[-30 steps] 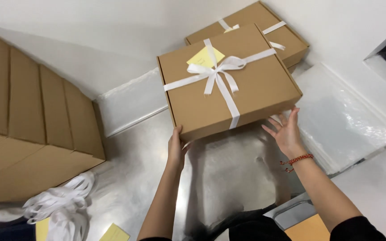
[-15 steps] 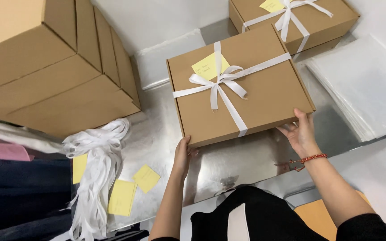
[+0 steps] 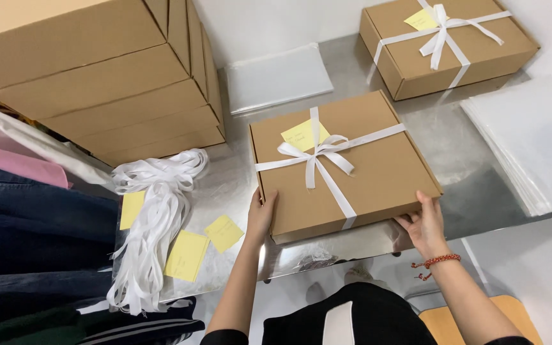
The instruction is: The person unties a ribbon and opens a cardboard box, removes a plastic-wrapped brown top, and places it on a hanger on a clothing rack. The person then repacks the empty plastic bag into the box and closes it.
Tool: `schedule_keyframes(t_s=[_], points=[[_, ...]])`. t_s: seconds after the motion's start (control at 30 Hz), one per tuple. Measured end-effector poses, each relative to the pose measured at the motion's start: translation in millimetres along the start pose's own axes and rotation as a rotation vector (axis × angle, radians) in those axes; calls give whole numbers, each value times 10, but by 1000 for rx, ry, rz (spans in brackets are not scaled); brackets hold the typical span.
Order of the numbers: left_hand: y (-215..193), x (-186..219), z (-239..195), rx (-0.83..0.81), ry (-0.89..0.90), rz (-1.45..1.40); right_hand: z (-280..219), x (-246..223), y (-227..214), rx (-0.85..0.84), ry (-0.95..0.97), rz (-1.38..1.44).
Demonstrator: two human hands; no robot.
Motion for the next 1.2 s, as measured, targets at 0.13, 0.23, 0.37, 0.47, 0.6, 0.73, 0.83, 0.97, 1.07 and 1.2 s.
schedule_keyframes(t_s=[0.13, 0.23, 0.37, 0.47, 0.6, 0.73, 0.83, 0.97, 1.07, 1.2], points=[[21, -47, 281, 42, 88, 13, 203, -104, -127, 33, -95, -131], [35, -51, 350, 62, 74, 67, -146, -436, 113, 96, -76, -308], [29, -249, 569, 116, 70, 76, 89, -579, -44, 156, -126, -610], [-34, -224, 664, 218, 140, 129, 531, -666, -222, 164, -258, -843], [-110, 228, 782, 481, 457, 333, 593, -1106, 341, 70, -735, -1016], [76, 397, 1331, 373, 480, 406, 844, -964, 1087, -122, -669, -996], [194, 418, 1729, 292, 410, 417, 1099, -687, 1687, -348, -640, -928], [322, 501, 1924, 214, 267, 616, 1469, -420, 2270, -437, -528, -980], [391, 590, 1891, 168, 174, 736, 1856, -237, 2503, -488, -607, -977], [450, 458, 2016, 104, 87, 763, 2052, -249, 2629, -409, -474, -954]])
Point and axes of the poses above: each hand's wrist, its own z-axis towards the middle knuckle, its own y-axis out of the palm, x = y × z, the point moved 9 cm from there along z, towards the middle knuckle, and after that the axes turned 2 degrees about -x, right-handed, at the moved point
